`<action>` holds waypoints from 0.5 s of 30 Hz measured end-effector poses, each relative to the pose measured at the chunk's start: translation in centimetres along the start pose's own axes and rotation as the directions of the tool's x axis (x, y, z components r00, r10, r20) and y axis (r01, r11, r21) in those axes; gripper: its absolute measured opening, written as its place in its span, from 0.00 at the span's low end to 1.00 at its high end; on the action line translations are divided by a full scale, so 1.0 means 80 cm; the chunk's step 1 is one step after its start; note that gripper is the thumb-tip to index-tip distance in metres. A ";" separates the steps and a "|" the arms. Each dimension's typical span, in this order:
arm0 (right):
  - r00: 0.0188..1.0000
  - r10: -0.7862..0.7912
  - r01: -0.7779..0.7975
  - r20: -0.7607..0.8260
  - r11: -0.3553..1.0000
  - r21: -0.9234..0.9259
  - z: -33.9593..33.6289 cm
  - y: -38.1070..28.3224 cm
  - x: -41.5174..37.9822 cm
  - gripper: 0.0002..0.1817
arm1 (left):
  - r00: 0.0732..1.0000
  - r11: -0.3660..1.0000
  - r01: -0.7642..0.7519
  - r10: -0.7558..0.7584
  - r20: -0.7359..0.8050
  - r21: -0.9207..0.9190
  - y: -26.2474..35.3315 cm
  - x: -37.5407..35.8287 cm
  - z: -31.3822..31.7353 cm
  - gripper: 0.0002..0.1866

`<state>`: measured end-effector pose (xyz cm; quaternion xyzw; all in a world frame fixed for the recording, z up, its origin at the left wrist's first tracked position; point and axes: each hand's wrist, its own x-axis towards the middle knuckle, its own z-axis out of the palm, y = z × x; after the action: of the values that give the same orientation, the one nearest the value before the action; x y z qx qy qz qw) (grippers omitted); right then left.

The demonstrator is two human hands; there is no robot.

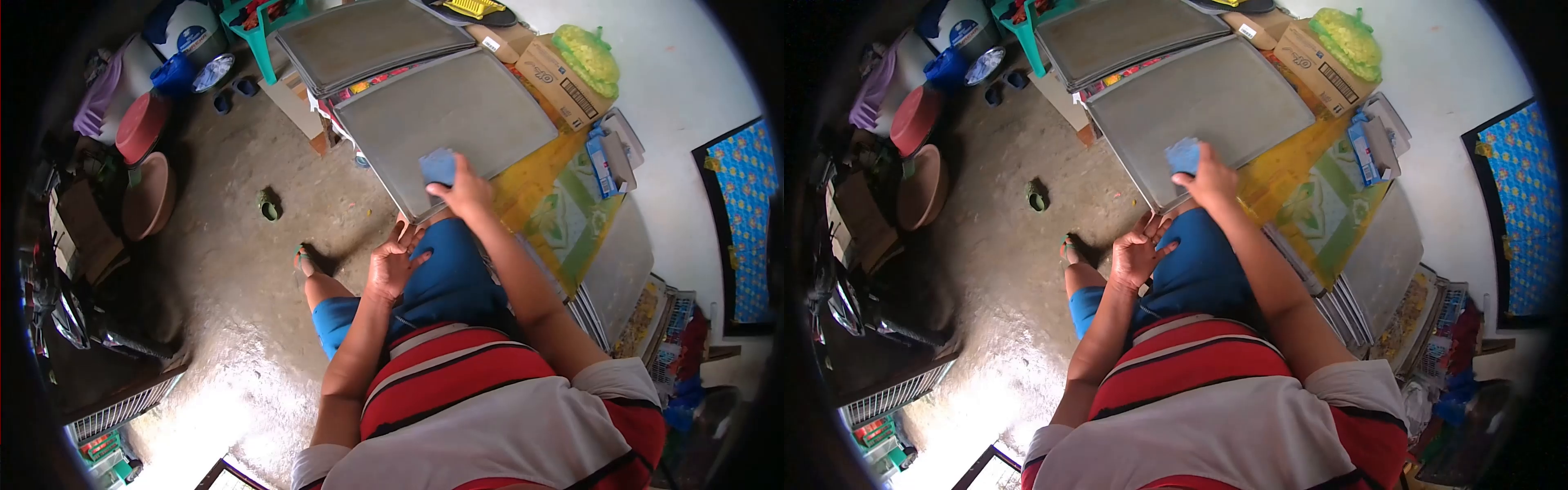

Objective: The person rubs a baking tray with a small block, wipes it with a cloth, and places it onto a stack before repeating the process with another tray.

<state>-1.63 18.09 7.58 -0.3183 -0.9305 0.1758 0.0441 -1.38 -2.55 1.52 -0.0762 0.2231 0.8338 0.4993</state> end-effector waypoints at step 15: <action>0.995 -0.101 0.101 0.011 0.991 -0.086 0.023 -0.025 -0.019 0.47 | 1.000 1.000 0.008 -0.008 0.015 -0.010 0.001 0.002 0.003 0.38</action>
<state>-1.91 15.12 6.58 -0.2719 -0.9523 0.1341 0.0361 -1.46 -2.34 1.70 -0.0733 0.2147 0.8334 0.5039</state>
